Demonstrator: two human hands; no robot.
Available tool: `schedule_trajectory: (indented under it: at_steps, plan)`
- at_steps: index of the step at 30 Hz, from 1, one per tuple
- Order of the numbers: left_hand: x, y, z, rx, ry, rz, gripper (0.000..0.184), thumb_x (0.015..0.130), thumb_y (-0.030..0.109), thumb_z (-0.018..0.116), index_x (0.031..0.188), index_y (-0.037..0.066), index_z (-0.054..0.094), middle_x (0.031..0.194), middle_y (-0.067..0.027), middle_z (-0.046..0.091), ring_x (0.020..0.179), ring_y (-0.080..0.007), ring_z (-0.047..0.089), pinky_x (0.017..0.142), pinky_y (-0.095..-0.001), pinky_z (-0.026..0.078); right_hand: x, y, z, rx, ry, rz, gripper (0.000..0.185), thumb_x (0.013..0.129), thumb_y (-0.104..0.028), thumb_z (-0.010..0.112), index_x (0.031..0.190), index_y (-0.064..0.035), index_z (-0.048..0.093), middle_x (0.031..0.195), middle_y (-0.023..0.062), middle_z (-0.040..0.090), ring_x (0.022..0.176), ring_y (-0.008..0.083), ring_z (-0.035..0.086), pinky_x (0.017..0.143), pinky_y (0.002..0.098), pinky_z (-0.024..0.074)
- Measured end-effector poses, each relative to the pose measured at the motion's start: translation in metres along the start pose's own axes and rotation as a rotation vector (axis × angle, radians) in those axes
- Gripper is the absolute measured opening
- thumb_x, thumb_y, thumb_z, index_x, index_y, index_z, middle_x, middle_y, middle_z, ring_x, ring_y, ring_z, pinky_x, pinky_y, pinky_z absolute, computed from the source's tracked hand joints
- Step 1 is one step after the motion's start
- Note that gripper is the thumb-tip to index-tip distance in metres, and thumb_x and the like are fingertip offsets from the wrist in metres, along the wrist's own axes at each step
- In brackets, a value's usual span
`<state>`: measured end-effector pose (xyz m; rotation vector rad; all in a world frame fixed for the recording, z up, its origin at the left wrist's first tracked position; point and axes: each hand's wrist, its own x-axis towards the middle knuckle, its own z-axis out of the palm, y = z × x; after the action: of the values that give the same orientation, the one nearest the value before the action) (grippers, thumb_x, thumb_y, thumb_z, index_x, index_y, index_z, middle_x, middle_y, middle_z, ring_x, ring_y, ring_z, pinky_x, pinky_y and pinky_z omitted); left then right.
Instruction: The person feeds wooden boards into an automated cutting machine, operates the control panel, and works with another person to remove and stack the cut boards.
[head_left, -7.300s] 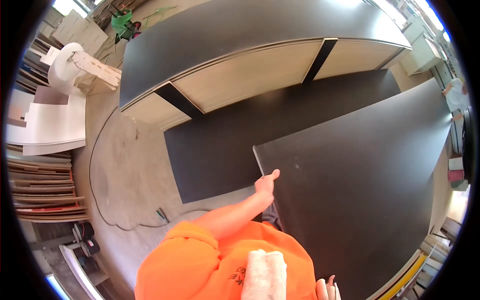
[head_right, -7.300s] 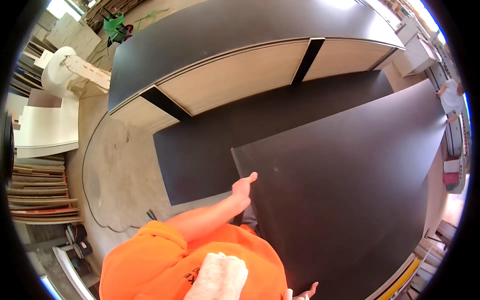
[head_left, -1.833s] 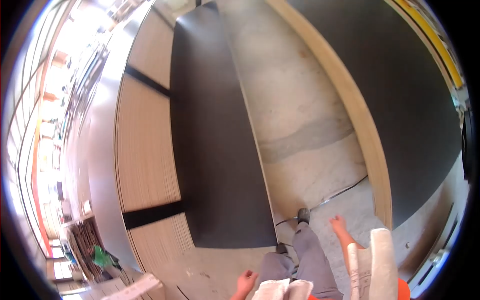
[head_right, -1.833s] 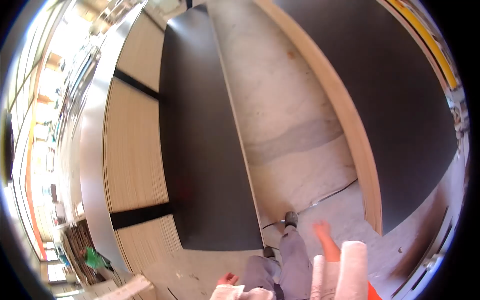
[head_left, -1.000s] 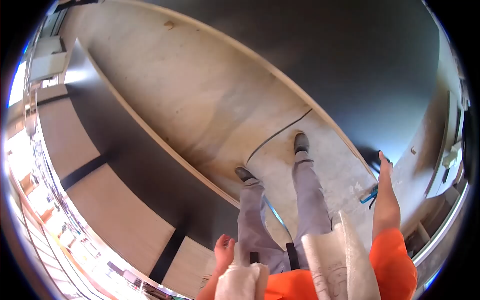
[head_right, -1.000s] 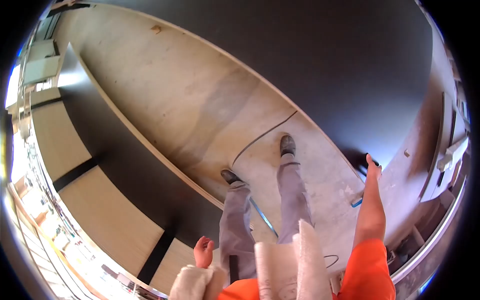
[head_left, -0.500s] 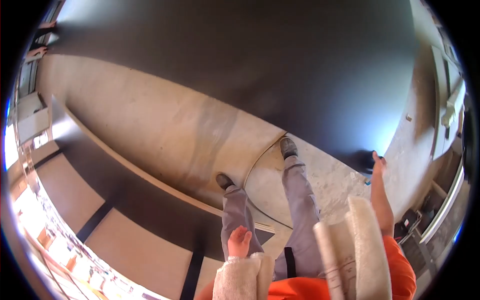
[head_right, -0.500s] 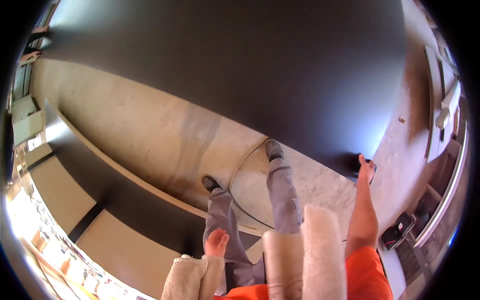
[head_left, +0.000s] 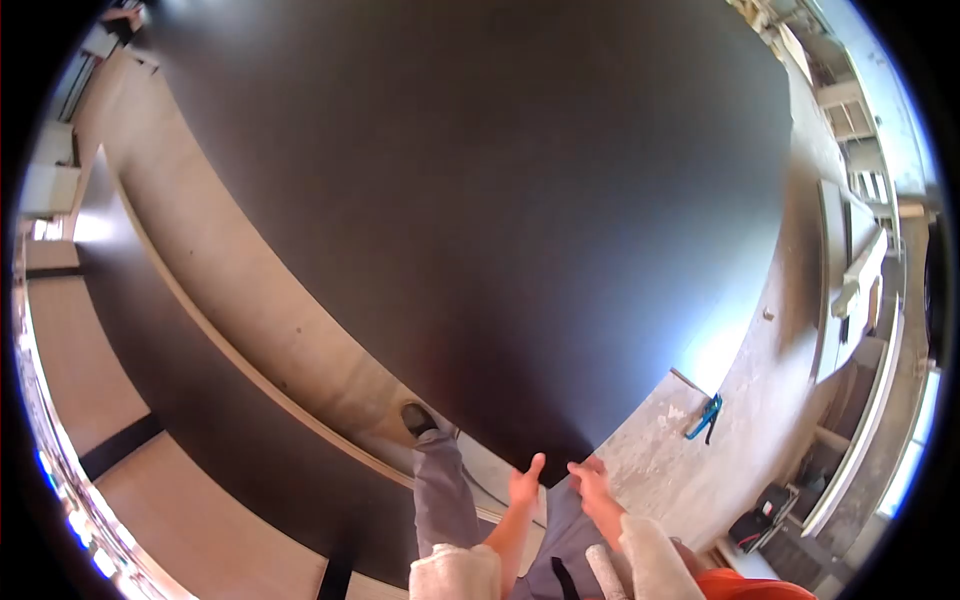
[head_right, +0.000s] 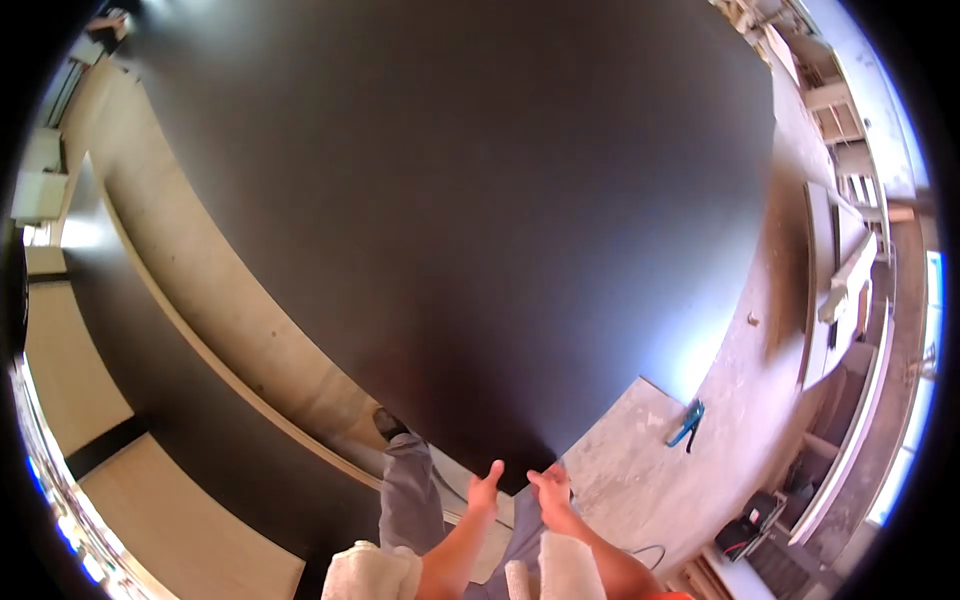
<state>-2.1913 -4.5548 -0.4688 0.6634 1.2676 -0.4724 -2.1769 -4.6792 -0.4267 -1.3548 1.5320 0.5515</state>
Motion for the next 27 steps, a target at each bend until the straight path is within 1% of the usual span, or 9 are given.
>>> schedule_trajectory:
  at_steps: [3,6,9,12,15,17,20,23,27]
  plan:
    - [-0.026,0.033,-0.042,0.203,0.069,0.107,0.048,0.083,0.031,0.081,0.114,-0.002,0.066,0.107,-0.0033,0.068,0.094,-0.0144,0.059,0.085,-0.0327,0.048,0.033,-0.027,-0.016,-0.261,-0.053,-0.132,0.023,0.077,-0.019,0.074,0.075,-0.0126,0.052,0.065,-0.0022,0.049,0.058,0.0105,0.047,0.054,0.0284,0.0407]
    - [-0.066,0.058,-0.066,0.423,0.262,0.055,0.058,0.082,0.037,0.081,0.117,-0.006,0.065,0.108,-0.0049,0.069,0.099,-0.0117,0.059,0.09,-0.0295,0.046,0.121,-0.105,-0.075,0.034,-0.052,-0.454,0.018,0.087,-0.031,0.065,0.078,-0.0193,0.054,0.071,-0.0052,0.05,0.064,0.0085,0.045,0.056,0.0292,0.0379]
    - [-0.099,0.063,-0.096,0.195,0.262,0.157,0.048,0.086,0.027,0.078,0.12,-0.004,0.064,0.111,-0.0067,0.069,0.1,-0.0143,0.061,0.09,-0.0311,0.047,0.191,-0.231,-0.12,0.161,0.127,-0.575,0.025,0.088,-0.046,0.066,0.084,-0.024,0.055,0.077,-0.0059,0.049,0.073,0.0104,0.045,0.066,0.0309,0.0384]
    - [-0.156,0.082,-0.122,0.166,0.444,0.138,0.042,0.08,0.015,0.08,0.117,-0.002,0.066,0.111,-0.0076,0.07,0.102,-0.0185,0.064,0.092,-0.0343,0.049,0.2,-0.336,-0.139,0.275,0.127,-0.385,0.046,0.084,-0.056,0.07,0.111,-0.0199,0.062,0.086,-0.0021,0.055,0.081,0.0157,0.053,0.078,0.0346,0.0447]
    - [-0.22,0.109,-0.142,0.179,0.512,0.213,0.036,0.088,0.025,0.075,0.112,0.001,0.067,0.094,-0.0066,0.07,0.084,-0.0182,0.064,0.074,-0.0332,0.053,0.155,-0.401,-0.128,0.427,-0.411,-0.385,0.052,0.085,-0.052,0.071,0.116,-0.0109,0.062,0.108,0.0061,0.066,0.1,0.0256,0.063,0.088,0.0433,0.0517]
    - [-0.264,0.119,-0.195,0.046,0.562,0.213,0.034,0.084,0.02,0.079,0.11,0.0,0.068,0.094,-0.0061,0.07,0.082,-0.0176,0.063,0.07,-0.0332,0.053,0.113,-0.433,-0.109,0.411,-0.503,-0.348,0.05,0.088,-0.048,0.069,0.117,-0.0072,0.062,0.111,0.0069,0.066,0.103,0.0275,0.063,0.089,0.0446,0.0517]
    - [-0.323,0.175,-0.177,0.147,0.667,0.318,0.04,0.084,0.026,0.078,0.113,0.0,0.068,0.103,-0.0069,0.07,0.092,-0.0173,0.062,0.085,-0.0323,0.049,0.042,-0.418,-0.084,0.491,-0.71,-0.316,0.048,0.092,-0.043,0.064,0.121,-0.0045,0.061,0.118,0.0095,0.065,0.107,0.0308,0.061,0.095,0.0477,0.0487]
    - [-0.383,0.239,-0.156,0.205,0.729,0.291,0.044,0.084,0.025,0.077,0.117,-0.001,0.065,0.108,-0.0107,0.069,0.096,-0.0214,0.063,0.087,-0.035,0.049,0.007,-0.395,-0.077,0.491,-0.654,-0.377,0.049,0.093,-0.041,0.063,0.123,-0.0029,0.06,0.123,0.0111,0.063,0.11,0.0324,0.059,0.097,0.0494,0.0469]
    - [-0.392,0.279,-0.229,0.014,0.607,0.308,0.04,0.083,0.019,0.077,0.114,-0.002,0.065,0.104,-0.0124,0.07,0.091,-0.0243,0.065,0.079,-0.0371,0.053,-0.024,-0.364,-0.051,0.47,-0.405,-0.344,0.05,0.091,-0.042,0.066,0.122,-0.0027,0.061,0.124,0.0116,0.062,0.11,0.0324,0.059,0.095,0.0497,0.0468]
